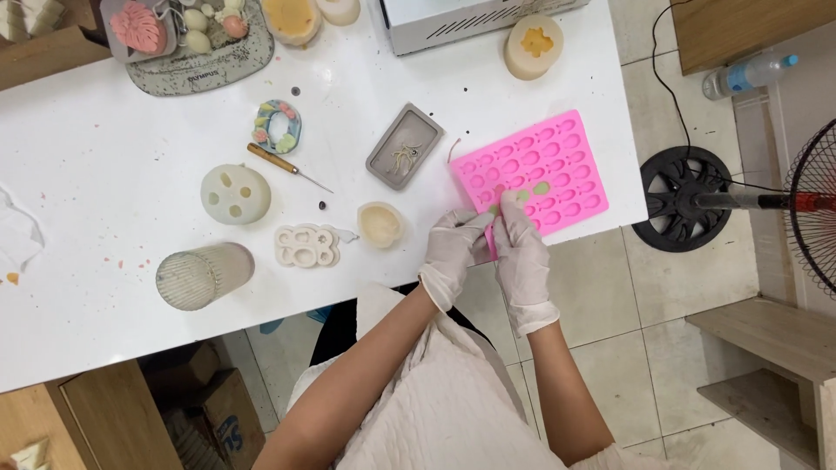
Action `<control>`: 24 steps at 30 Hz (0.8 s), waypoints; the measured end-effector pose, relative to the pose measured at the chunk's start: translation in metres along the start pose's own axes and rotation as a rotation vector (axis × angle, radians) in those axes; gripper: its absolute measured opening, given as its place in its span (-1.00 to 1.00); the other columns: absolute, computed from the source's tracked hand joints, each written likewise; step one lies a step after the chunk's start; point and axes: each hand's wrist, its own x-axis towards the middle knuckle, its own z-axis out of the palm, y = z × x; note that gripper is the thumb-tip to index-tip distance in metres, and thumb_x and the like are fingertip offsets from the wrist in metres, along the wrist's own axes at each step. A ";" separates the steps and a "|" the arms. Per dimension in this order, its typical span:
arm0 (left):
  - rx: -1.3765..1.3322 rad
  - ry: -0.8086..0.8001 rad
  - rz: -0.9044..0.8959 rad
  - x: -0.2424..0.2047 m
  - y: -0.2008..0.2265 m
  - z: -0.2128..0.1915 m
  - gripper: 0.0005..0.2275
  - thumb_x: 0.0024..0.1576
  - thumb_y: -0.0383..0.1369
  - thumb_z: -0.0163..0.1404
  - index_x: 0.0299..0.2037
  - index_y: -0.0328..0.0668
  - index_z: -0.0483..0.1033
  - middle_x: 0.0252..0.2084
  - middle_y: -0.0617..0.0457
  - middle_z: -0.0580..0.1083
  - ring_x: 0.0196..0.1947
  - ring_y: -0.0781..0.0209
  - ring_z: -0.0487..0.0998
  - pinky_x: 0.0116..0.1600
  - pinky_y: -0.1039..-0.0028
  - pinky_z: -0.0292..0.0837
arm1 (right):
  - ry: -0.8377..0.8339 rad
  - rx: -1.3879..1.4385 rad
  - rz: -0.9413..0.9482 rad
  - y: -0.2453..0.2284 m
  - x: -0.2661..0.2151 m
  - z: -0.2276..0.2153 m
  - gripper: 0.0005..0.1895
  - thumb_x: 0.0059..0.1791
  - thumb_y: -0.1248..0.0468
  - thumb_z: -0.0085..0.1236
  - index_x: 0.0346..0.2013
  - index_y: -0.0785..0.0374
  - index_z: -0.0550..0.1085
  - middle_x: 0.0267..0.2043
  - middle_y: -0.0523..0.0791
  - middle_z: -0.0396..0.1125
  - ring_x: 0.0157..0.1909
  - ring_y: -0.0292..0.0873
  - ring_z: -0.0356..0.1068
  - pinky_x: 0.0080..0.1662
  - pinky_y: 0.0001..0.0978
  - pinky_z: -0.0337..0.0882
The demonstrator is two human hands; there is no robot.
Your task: The person uses a heat gun to heat a small electric wax melter, sets it down, then flexes a pink silicone mold to pop out shaped wax pieces and places them on the table. They then wipe wax crumbs off the white tabletop by hand and collect pieces into a glass cup.
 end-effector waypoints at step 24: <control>0.334 -0.072 0.522 -0.053 0.059 -0.123 -0.93 0.26 -0.44 0.07 -0.19 -0.29 0.50 -0.35 0.20 0.46 -0.34 0.46 0.38 -0.24 0.60 0.38 | -0.112 -0.719 -0.319 -0.052 -0.061 0.122 -0.62 -0.05 0.21 0.32 0.02 0.31 0.57 -0.26 -0.12 0.50 -0.31 -0.32 0.44 -0.21 -0.49 0.45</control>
